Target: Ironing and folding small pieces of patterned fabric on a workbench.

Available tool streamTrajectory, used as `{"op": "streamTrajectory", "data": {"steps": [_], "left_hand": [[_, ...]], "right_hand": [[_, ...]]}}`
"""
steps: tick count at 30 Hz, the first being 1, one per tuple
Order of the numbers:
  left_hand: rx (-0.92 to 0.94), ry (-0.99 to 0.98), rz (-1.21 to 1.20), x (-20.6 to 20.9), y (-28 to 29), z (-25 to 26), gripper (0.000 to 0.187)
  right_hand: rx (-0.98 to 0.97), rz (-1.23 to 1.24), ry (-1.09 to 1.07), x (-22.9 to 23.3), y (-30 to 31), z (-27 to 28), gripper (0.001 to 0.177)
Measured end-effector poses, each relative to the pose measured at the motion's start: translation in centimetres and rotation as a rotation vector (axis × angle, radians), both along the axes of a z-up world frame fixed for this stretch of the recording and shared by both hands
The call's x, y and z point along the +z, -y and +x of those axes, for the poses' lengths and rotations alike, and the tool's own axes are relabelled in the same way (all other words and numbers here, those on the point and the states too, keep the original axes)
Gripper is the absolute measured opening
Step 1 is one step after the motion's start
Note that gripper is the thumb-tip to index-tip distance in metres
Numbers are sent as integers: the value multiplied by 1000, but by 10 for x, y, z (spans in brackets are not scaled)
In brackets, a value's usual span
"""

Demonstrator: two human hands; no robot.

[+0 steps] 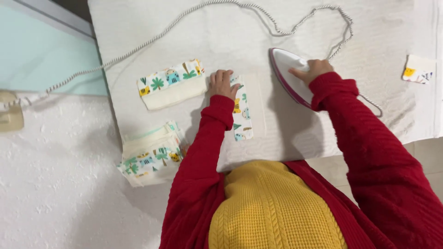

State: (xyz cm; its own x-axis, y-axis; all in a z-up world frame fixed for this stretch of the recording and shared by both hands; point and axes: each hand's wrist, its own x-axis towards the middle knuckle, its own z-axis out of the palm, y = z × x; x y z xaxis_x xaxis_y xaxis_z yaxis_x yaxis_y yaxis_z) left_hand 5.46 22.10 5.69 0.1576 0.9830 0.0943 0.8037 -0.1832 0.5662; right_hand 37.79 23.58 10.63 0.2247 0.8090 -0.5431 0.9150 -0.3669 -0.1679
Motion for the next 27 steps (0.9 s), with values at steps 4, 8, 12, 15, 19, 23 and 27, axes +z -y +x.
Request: {"op": "streamTrajectory", "data": {"steps": [4, 8, 12, 15, 19, 23, 27], "left_hand": [[10, -48, -215, -3, -11, -1, 47], [-29, -76, -314, -13, -19, -1, 34], [-45, 1, -154, -14, -14, -5, 24], [-79, 121, -97, -16, -12, -10, 23], [-81, 218, -124, -13, -7, -11, 22], [-80, 285, -2, -18, -7, -11, 30], [-145, 207, 122, -15, -2, -14, 24]], "right_hand": [[-140, -73, 195, 60, 8, 3, 82], [348, 603, 602, 52, 5, -44, 74], [451, 572, -298, -12, -3, -108, 44], [519, 476, -388, -34, -12, -138, 47], [454, 386, -279, -49, -15, -141, 15], [433, 530, -262, -57, -4, -123, 12], [445, 710, -228, -69, 12, -112, 9]]}}
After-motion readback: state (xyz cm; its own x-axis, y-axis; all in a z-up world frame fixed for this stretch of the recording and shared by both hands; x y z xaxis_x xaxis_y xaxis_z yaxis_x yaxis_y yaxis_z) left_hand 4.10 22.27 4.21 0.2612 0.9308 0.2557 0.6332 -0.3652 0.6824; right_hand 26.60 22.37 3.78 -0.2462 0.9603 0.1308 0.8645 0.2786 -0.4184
